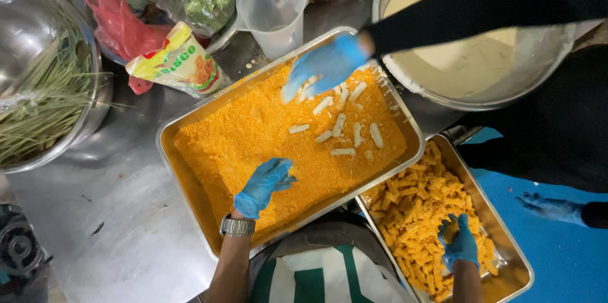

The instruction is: The person takes white food strips and presses and rolls them in a tray of orange breadcrumbs by hand, coating each piece, then places the coated pieces into a lower tray with other finished pieces. Another worker beside them dips strips in a bowl of batter before they reach the breadcrumb tray.

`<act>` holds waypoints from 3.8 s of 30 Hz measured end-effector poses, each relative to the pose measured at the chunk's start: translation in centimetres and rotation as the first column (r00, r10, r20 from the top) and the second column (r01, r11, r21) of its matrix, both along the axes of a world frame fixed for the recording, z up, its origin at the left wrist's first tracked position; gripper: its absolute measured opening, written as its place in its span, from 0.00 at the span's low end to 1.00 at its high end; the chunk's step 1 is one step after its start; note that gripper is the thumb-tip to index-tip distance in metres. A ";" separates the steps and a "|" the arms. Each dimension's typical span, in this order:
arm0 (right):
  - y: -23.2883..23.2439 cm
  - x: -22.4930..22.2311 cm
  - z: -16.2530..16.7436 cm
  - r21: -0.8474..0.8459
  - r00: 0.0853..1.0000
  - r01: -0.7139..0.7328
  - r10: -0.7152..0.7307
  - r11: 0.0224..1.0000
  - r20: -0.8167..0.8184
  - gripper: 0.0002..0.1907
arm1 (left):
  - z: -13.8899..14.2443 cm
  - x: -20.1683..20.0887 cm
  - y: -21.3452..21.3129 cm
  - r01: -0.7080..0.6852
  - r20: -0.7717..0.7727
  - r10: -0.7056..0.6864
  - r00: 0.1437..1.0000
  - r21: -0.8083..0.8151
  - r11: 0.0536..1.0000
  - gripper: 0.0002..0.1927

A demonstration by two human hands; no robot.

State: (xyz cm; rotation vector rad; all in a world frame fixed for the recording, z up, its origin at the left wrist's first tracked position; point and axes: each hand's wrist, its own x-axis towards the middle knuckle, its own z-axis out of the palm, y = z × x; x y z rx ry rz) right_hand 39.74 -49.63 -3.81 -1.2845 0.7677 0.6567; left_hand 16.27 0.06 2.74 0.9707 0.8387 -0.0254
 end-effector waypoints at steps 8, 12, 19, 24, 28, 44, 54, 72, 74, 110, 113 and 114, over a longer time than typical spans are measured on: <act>0.0 -0.6 -0.5 -0.004 0.998 -0.057 0.057 0.998 0.032 0.25 | -2.2 -3.9 0.5 0.149 -0.056 -0.192 0.980 0.845 0.514 0.22; -0.3 -0.9 -0.4 -0.054 0.992 -0.119 0.121 0.991 0.045 0.25 | -4.0 -5.6 0.9 0.203 -0.189 -0.086 0.978 0.959 0.199 0.22; 0.7 -0.7 -0.3 -0.085 0.991 -0.132 0.134 0.988 0.018 0.28 | -8.0 -4.5 -0.3 0.242 -0.378 0.281 0.882 0.876 0.418 0.31; 0.9 -0.7 -0.7 -0.117 0.986 -0.155 0.161 0.981 0.036 0.29 | -5.6 -3.2 -3.6 0.293 -0.406 0.206 0.890 0.857 0.423 0.40; 0.4 -1.1 -0.6 -0.068 0.987 -0.151 0.154 0.986 0.042 0.32 | -2.2 -1.2 -4.4 0.636 -0.671 0.176 0.720 0.740 0.218 0.50; 9.8 -4.5 8.2 0.585 0.985 -0.167 0.112 0.794 0.130 0.46 | -1.5 -5.4 -0.3 0.313 -0.210 -0.240 0.948 0.750 0.583 0.22; 23.3 -7.0 14.0 0.406 0.653 -0.756 0.625 0.513 0.427 0.41 | 9.5 -1.7 -3.2 0.160 -0.014 -0.167 0.986 0.380 0.911 0.24; 3.3 0.3 1.7 -0.114 0.984 -0.169 0.174 0.979 0.039 0.27 | -5.0 1.0 7.7 -0.652 0.109 0.645 0.756 0.199 0.732 0.24; 2.7 0.7 0.7 -0.272 0.981 -0.166 0.186 0.948 0.049 0.24 | -4.7 2.2 9.0 -0.655 0.151 0.642 0.752 0.286 0.699 0.23; 50.2 -12.1 8.5 -0.853 -0.930 -0.187 0.368 -0.488 -0.006 0.47 | -1.2 -10.1 4.9 0.518 -0.528 -0.154 0.835 0.659 0.546 0.52; 47.0 -10.3 10.0 -0.758 -0.894 -0.302 0.449 -0.578 0.014 0.42 | -2.9 -10.6 4.3 0.366 -0.297 -0.219 0.929 0.666 0.650 0.46; 45.7 -9.6 9.9 -0.729 -0.830 -0.397 0.557 -0.558 0.025 0.41 | -3.6 -10.9 4.2 0.370 -0.322 -0.217 0.922 0.558 0.743 0.45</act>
